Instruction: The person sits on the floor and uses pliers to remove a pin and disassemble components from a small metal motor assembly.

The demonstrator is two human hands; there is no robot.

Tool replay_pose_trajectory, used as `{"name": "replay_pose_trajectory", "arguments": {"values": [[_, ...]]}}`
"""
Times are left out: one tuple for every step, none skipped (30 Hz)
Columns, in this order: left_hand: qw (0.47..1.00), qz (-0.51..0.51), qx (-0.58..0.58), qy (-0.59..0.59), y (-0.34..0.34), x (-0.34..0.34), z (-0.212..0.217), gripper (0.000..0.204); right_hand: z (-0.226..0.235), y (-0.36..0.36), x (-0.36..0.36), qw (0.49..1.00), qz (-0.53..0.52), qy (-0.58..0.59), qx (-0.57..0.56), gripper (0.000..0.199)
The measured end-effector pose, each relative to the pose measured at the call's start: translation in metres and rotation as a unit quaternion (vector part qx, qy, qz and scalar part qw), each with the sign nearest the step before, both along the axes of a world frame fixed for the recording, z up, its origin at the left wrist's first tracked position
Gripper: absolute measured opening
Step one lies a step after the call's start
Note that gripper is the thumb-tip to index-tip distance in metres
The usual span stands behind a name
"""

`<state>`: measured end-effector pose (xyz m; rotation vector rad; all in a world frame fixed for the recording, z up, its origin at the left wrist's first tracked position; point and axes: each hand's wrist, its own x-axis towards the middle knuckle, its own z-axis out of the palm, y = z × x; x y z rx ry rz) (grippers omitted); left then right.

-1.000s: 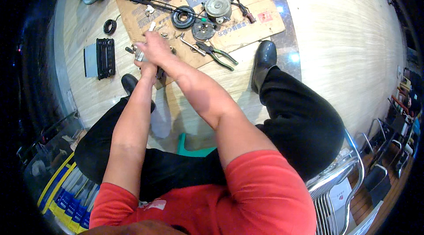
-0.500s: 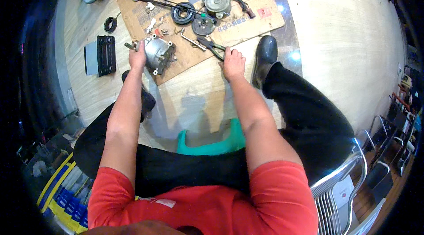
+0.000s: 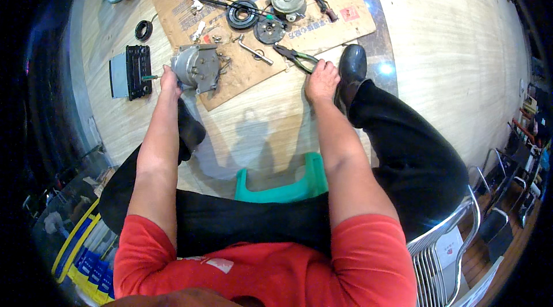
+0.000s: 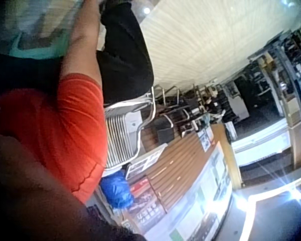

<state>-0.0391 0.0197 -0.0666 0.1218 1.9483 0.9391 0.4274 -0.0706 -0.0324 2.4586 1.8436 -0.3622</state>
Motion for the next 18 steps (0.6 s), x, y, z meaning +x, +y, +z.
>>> {"name": "replay_pose_trajectory", "arguments": {"values": [[1.0, 0.011, -0.002, -0.022, 0.0, 0.0, -0.003, 0.061, -0.001, 0.005, -0.005, 0.999, 0.013, -0.028, 0.025, 0.044], [1.0, 0.007, -0.014, -0.008, 0.002, -0.002, -0.005, 0.062, -0.001, 0.009, -0.011, 0.997, 0.027, -0.055, 0.05, 0.042], [1.0, 0.004, -0.026, 0.007, 0.003, -0.005, -0.007, 0.063, -0.002, 0.015, -0.02, 0.993, 0.07, -0.051, 0.082, 0.038], [0.999, 0.005, -0.038, 0.024, 0.002, -0.012, -0.008, 0.064, 0.003, 0.027, -0.037, 0.989, 0.097, 0.012, 0.111, 0.034], [0.999, 0.013, -0.04, 0.0, 0.002, -0.007, -0.002, 0.065, 0.008, 0.037, -0.053, 0.986, 0.121, 0.036, 0.107, 0.027], [0.999, 0.022, -0.043, -0.022, 0.004, 0.002, 0.014, 0.067, 0.015, 0.05, -0.067, 0.98, 0.153, 0.111, 0.056, 0.022], [0.998, 0.028, -0.045, -0.043, 0.006, 0.008, 0.026, 0.068, 0.004, 0.057, -0.077, 0.974, 0.187, 0.123, 0.023, 0.02], [0.996, 0.024, -0.061, -0.055, 0.005, 0.002, 0.027, 0.07, -0.001, 0.062, -0.092, 0.968, 0.213, 0.128, 0.023, 0.019], [0.995, 0.019, -0.076, -0.068, 0.005, -0.005, 0.028, 0.071, -0.005, 0.066, -0.104, 0.966, 0.225, 0.128, 0.011, 0.019], [0.992, 0.012, -0.094, -0.082, 0.006, -0.005, 0.033, 0.072, -0.01, 0.068, -0.113, 0.964, 0.234, 0.126, -0.003, 0.019], [0.991, 0.023, -0.082, -0.1, 0.005, -0.001, 0.036, 0.076, -0.015, 0.07, -0.118, 0.966, 0.233, 0.111, -0.002, 0.019], [0.991, 0.02, -0.08, -0.103, 0.004, 0.001, 0.038, 0.075, -0.02, 0.072, -0.122, 0.968, 0.232, 0.095, -0.002, 0.019], [0.991, 0.02, -0.078, -0.105, 0.001, -0.001, 0.039, 0.075, -0.02, 0.075, -0.128, 0.969, 0.234, 0.081, 0.0, 0.019], [0.991, 0.019, -0.076, -0.107, 0.0, -0.003, 0.039, 0.075, -0.021, 0.078, -0.133, 0.968, 0.236, 0.08, -0.018, 0.019], [0.994, 0.023, -0.075, -0.07, 0.0, -0.002, 0.037, 0.075, -0.021, 0.081, -0.136, 0.967, 0.238, 0.079, -0.036, 0.019], [0.994, 0.029, -0.077, -0.065, 0.001, -0.001, 0.036, 0.075, -0.021, 0.086, -0.138, 0.966, 0.242, 0.075, -0.052, 0.019], [0.994, 0.033, -0.079, -0.061, 0.001, -0.001, 0.035, 0.075, -0.018, 0.09, -0.139, 0.965, 0.24, 0.083, -0.068, 0.02], [0.994, 0.037, -0.08, -0.057, 0.001, 0.0, 0.034, 0.075, -0.018, 0.09, -0.141, 0.969, 0.223, 0.091, -0.061, 0.02]]}}
